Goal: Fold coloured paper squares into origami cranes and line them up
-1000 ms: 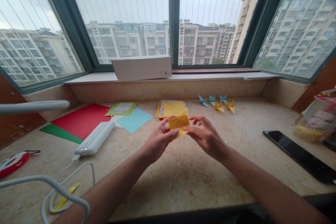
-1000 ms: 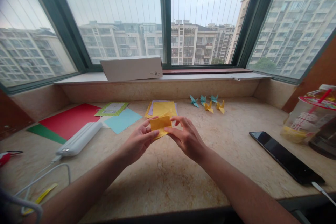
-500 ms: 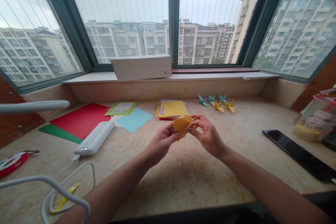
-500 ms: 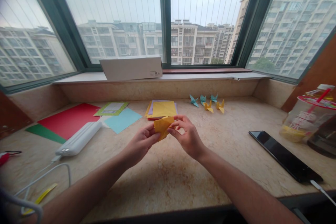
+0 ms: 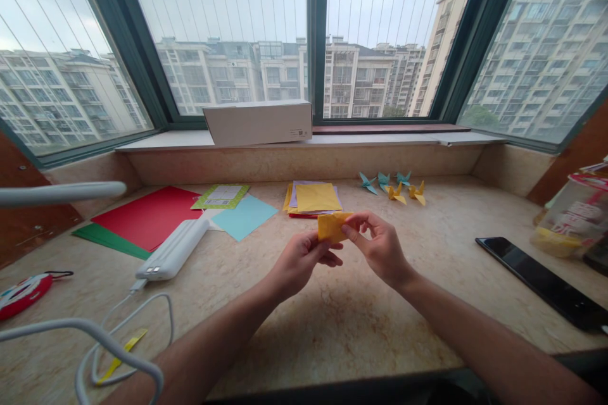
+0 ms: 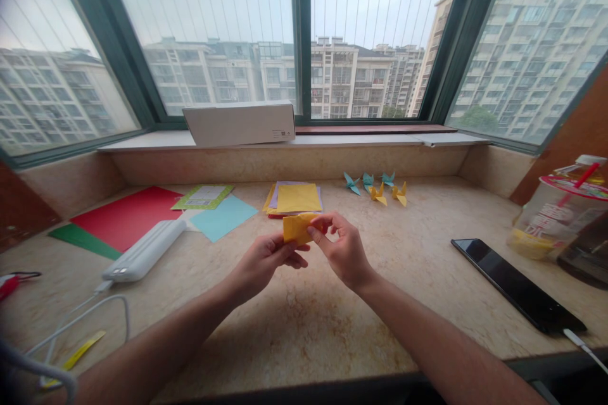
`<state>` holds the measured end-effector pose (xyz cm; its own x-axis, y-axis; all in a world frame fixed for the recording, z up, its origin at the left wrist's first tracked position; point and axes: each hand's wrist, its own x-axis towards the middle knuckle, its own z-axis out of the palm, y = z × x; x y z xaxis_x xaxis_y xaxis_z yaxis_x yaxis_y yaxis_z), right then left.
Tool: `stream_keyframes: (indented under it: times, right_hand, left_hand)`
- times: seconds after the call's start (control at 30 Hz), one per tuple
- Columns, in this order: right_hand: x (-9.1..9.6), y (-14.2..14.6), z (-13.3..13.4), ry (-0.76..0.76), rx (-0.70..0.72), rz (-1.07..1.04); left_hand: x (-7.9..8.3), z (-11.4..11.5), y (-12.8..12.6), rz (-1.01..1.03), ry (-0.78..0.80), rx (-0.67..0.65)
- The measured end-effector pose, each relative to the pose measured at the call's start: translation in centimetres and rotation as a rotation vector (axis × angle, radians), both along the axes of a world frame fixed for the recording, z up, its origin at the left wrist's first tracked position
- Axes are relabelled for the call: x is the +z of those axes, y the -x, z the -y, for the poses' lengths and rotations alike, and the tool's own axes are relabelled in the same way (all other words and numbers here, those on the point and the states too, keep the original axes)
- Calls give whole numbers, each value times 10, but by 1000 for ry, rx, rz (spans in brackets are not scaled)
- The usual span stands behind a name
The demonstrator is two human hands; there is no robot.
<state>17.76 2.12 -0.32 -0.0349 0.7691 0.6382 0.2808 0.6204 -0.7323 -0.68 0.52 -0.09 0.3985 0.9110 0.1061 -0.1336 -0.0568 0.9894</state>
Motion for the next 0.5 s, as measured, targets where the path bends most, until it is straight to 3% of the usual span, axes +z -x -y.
stream_keyframes:
  times: [0.2,0.33,0.5]
  right_hand:
    - [-4,-3,-6,106,49,-120]
    - [2,-6,-3,52,20,66]
    - [7,-6,2,18,58,225]
  left_hand:
    - [0,-1,2,-59,-49,26]
    - [3,2,4,-192,-179,112]
    - [4,6,6,-408,-255,22]
